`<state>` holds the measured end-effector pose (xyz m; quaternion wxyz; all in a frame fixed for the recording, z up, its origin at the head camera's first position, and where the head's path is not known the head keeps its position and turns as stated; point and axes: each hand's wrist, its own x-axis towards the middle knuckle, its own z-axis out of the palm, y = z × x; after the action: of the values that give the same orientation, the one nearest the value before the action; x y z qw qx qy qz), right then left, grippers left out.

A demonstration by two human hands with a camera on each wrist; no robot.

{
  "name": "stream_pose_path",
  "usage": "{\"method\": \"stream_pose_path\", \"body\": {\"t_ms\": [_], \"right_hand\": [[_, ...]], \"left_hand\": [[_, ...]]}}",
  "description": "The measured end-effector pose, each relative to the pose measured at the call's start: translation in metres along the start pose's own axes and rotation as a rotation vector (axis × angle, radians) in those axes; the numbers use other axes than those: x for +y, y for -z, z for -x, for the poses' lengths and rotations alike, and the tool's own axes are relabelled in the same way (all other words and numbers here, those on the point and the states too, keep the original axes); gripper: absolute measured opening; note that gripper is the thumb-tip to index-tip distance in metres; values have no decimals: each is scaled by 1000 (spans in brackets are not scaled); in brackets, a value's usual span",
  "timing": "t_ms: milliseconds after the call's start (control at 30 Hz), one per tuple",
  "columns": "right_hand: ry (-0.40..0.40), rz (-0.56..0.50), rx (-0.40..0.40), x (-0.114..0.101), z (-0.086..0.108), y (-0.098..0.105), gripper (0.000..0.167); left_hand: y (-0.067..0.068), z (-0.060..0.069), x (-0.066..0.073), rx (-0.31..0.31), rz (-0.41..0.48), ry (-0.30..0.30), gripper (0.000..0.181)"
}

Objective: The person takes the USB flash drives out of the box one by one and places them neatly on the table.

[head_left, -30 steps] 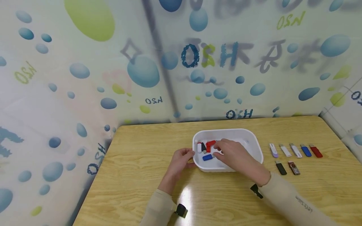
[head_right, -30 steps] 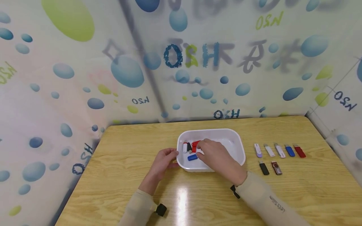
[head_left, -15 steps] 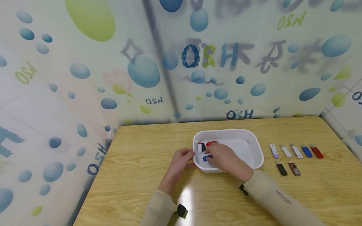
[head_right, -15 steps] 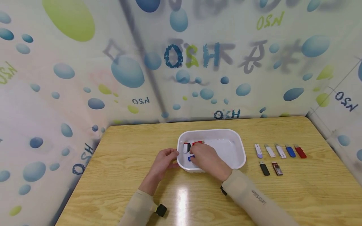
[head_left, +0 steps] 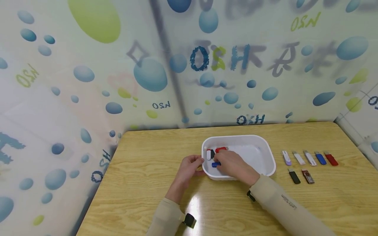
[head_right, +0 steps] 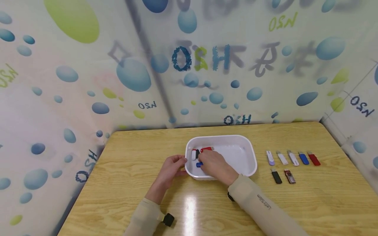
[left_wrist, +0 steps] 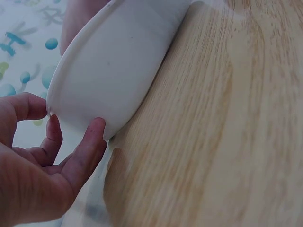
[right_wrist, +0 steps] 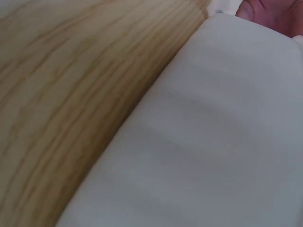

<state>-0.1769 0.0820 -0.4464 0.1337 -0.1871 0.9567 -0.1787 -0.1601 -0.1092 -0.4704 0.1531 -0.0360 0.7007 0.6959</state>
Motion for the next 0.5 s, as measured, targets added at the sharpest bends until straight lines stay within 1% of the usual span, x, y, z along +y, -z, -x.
{"method": "stream_pose_path", "body": {"t_ms": [200, 367, 500], "right_hand": [[-17, 18, -16, 1, -4, -1, 12], [-45, 12, -33, 0, -4, 0, 12], [-57, -12, -5, 1, 0, 4, 12]], "left_hand": [[0, -1, 0, 0, -8, 3, 34], [0, -1, 1, 8, -25, 12, 33], [0, 0, 1, 10, -19, 3, 34]]}}
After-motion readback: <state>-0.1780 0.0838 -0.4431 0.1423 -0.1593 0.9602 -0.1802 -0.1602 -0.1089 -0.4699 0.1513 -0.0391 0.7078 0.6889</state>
